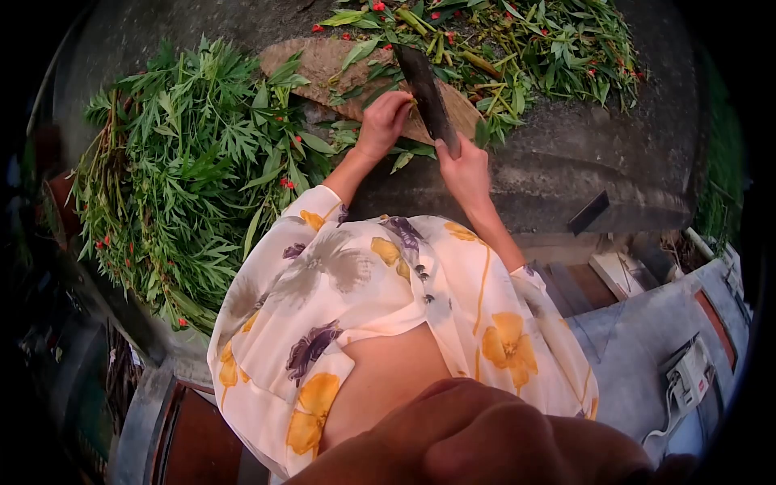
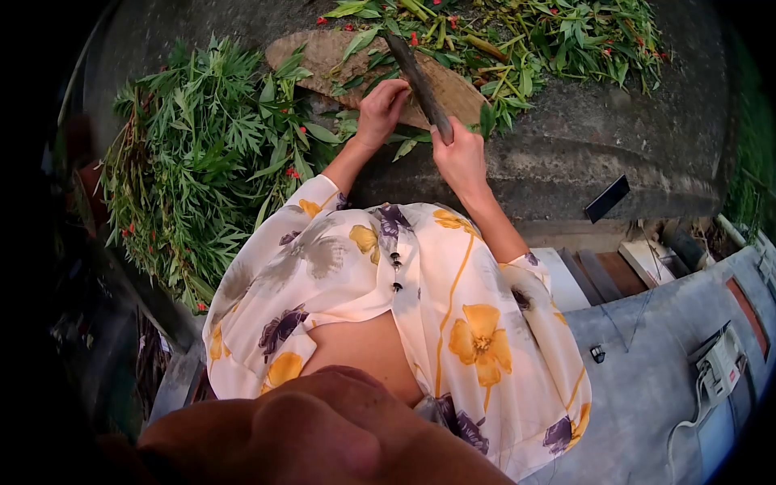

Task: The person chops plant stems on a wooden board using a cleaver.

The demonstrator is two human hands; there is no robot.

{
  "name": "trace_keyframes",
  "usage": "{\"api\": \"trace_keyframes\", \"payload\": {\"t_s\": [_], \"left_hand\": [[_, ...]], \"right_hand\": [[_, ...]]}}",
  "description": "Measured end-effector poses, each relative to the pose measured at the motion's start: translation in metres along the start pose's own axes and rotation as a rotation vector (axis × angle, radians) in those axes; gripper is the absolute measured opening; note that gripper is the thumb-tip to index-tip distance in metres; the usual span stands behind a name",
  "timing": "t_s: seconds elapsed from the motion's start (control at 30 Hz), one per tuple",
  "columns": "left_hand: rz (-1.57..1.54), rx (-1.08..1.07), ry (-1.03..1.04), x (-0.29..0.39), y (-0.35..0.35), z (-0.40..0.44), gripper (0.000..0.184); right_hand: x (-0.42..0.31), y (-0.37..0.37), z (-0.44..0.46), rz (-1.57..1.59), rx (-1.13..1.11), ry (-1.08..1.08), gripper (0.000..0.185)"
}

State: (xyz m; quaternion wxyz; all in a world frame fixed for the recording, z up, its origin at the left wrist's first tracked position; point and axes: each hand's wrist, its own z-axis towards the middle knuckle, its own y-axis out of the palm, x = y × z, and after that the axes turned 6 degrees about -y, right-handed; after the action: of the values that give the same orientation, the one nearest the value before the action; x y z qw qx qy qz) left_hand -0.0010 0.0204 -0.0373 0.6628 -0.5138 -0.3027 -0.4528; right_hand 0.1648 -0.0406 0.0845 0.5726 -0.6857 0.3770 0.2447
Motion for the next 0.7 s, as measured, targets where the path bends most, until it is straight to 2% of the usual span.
{"api": "trace_keyframes", "payload": {"t_s": [0.17, 0.37, 0.7], "left_hand": [[-0.063, 0.000, -0.156, -0.002, 0.004, -0.007, 0.020], [-0.007, 0.033, -0.020, -0.005, 0.005, -0.003, 0.019], [0.013, 0.014, -0.099, 0.008, 0.006, -0.003, 0.019]], "right_hand": [[0.000, 0.002, 0.004, 0.003, -0.024, 0.013, 0.020], [-0.001, -0.001, 0.004, -0.016, -0.018, 0.018, 0.022], [0.011, 0.008, 0.004, -0.022, -0.032, 0.009, 0.022]]}}
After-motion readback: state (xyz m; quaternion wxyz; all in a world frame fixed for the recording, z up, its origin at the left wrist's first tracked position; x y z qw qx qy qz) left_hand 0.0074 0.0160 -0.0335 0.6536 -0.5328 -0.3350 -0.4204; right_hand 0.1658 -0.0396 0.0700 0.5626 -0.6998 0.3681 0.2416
